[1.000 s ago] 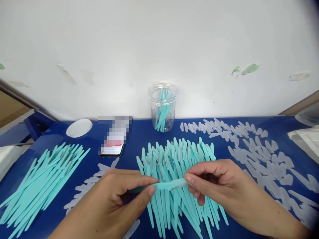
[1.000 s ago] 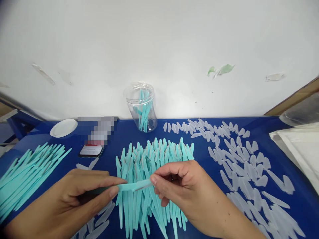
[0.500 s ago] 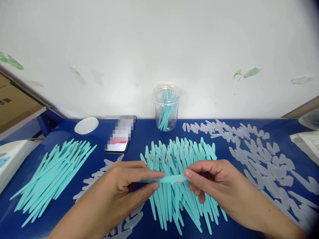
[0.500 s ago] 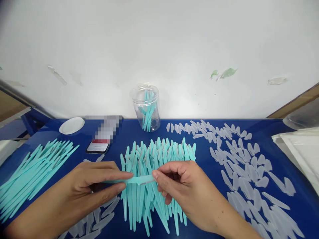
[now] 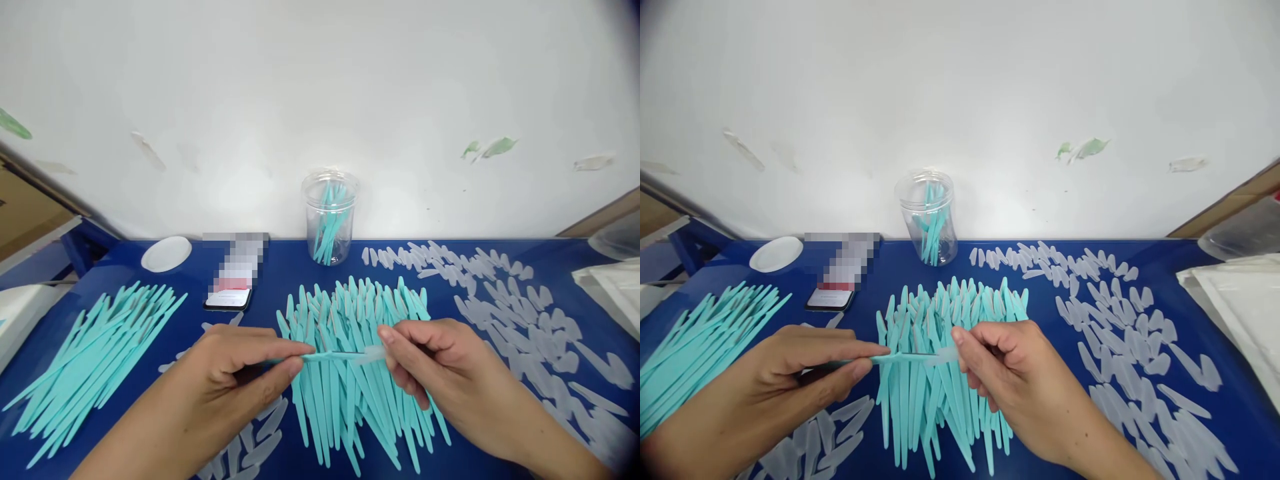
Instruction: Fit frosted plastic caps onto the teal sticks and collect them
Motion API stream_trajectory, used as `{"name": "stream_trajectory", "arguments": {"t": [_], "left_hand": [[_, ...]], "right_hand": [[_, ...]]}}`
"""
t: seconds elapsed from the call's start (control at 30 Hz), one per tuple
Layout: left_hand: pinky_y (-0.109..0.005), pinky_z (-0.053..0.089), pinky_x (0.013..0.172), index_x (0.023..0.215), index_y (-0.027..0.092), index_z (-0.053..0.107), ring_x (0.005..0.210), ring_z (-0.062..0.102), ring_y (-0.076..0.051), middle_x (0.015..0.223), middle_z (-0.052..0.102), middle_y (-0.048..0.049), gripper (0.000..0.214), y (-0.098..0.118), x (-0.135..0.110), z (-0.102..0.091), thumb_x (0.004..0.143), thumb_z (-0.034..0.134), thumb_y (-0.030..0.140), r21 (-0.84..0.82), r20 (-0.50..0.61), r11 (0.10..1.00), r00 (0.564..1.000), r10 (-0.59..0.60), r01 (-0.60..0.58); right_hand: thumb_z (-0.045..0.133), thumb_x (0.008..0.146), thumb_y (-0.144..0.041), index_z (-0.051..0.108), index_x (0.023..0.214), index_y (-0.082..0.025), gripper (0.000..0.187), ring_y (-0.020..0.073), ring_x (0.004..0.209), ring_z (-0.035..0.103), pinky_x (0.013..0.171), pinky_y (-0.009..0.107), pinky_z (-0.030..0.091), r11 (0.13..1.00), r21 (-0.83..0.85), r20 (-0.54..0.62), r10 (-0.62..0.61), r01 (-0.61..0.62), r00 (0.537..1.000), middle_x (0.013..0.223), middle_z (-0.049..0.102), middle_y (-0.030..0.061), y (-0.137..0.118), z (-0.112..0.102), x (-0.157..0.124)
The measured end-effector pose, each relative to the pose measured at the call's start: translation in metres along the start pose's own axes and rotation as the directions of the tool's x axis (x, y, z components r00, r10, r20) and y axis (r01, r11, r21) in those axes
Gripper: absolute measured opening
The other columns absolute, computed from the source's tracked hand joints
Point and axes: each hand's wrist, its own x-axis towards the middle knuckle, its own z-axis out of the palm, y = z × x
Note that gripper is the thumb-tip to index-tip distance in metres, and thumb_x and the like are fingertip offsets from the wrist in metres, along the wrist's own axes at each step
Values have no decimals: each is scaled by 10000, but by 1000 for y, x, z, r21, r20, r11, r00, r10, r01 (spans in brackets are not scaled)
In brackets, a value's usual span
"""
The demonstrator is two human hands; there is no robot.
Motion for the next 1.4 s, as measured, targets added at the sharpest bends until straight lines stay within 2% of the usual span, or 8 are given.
{"name": "stream_trajectory", "arguments": {"t": [0.37,0.53,0.77,0.97,1.13,1.2,1.27,1.4], "left_hand": [[-231,241,486,1226,296,746,586,316,-120,679,387,44,307,-13,-10,2,1080,541,471,-141,66,981,990,-123,131],[-241,214,494,1164,277,756,603,265,-125,678,334,44,333,-9,-8,5,1057,568,529,-176,2,972,987,-160,158],[-247,263,504,1175,266,763,605,325,-137,682,395,31,388,-7,-7,9,1049,552,566,-184,27,958,975,-219,220],[-246,247,482,1257,257,778,562,315,-135,624,399,35,531,14,1,23,1040,490,648,-210,71,937,960,-270,279],[-239,288,503,1240,241,795,592,376,-137,638,470,21,555,29,8,34,1027,497,659,-276,77,913,954,-290,300],[-238,321,516,1235,246,796,605,399,-140,656,497,16,542,28,9,35,1031,499,651,-285,85,911,954,-287,300],[-240,357,528,1244,253,790,609,415,-141,675,510,14,530,24,8,34,1035,500,645,-283,77,920,962,-262,273],[-233,359,503,1270,281,775,634,465,-154,695,532,6,490,10,5,26,1031,538,637,-237,41,939,968,-247,250]], "right_hand": [[579,1014,-670,504,627,-195,617,84,496,394,476,227,363,1000,22,-57,-2,3,998,544,448,-32,3,1,1],[610,1002,-649,543,622,-197,594,94,494,443,492,246,369,1000,18,-177,-2,5,984,553,468,-25,-4,7,-2],[613,998,-645,548,611,-200,593,95,500,401,476,236,355,1000,28,-270,4,3,963,546,469,-26,-10,14,-4],[589,1045,-536,536,611,-205,549,98,462,395,459,268,286,982,-88,-265,-185,167,946,519,457,-30,3,19,1],[599,1030,-575,553,605,-205,565,94,443,347,447,258,279,995,-50,-266,-101,91,959,481,433,-38,1,20,-1],[614,1015,-599,560,606,-206,570,94,443,345,442,248,300,1000,-5,-258,-19,19,966,476,434,-39,-3,19,-2],[656,994,-595,592,622,-207,541,104,478,432,465,235,384,998,60,-237,20,-6,971,521,498,-26,-6,18,-3],[675,997,-569,709,733,-208,449,138,632,622,620,240,550,988,131,-110,-68,82,992,699,654,16,-7,8,0]]}}
